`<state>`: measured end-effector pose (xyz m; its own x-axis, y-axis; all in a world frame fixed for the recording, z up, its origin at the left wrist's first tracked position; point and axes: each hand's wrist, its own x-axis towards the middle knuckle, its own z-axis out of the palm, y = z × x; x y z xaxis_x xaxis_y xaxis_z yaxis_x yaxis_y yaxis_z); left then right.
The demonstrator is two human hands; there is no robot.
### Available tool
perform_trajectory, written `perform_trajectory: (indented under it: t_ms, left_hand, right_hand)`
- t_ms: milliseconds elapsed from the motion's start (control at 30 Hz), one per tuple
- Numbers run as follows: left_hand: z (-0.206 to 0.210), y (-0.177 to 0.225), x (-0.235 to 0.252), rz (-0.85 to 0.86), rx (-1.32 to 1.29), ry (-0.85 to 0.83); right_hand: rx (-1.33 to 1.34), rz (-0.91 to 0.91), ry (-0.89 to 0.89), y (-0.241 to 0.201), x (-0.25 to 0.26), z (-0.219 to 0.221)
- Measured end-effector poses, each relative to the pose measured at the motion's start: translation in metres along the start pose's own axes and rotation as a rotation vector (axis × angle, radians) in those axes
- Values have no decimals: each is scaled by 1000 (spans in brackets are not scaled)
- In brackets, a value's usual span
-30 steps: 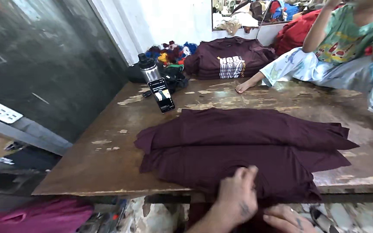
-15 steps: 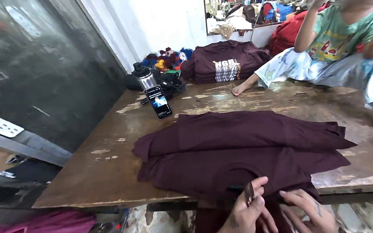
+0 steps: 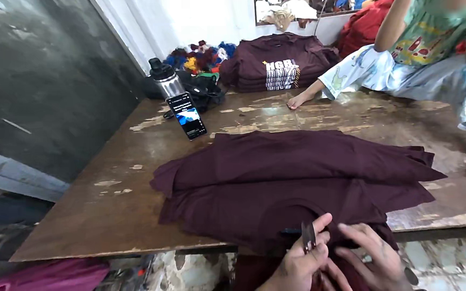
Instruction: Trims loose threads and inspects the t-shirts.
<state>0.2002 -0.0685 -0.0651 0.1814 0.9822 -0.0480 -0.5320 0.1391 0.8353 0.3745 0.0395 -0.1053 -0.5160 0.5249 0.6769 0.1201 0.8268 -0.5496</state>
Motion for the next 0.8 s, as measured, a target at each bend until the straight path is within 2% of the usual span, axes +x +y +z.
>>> perform_trajectory:
  t_ms: [67,167,267,333,533,667,733,800]
  left_hand:
    - [2,0,0,-48,-128,-36]
    - [2,0,-2,-67,-137,3]
    - [-6,0,-6,-10,38,-40]
    - [-10,-1,-6,17,119,-47]
    - [-21,-7,-2,95,-15,-33]
    - [-24,-9,1,126,-87,-76]
    - [-22,-12,0,135,-53,-72]
    - [-16,-13,-3,134,97,-37]
  right_hand:
    - [-88,-115,81,9,5,11]
    - [80,-55,108,11,0,12]
    - [316,53,60,8,-11,7]
    - [347,55,23,10,-15,3]
    - [386,-26,-96,-13,-22,-18]
    - [198,153,-95,-5,-19,-24]
    - [251,201,-103,4,-11,-17]
    - [393,280,-94,6,-11,-3]
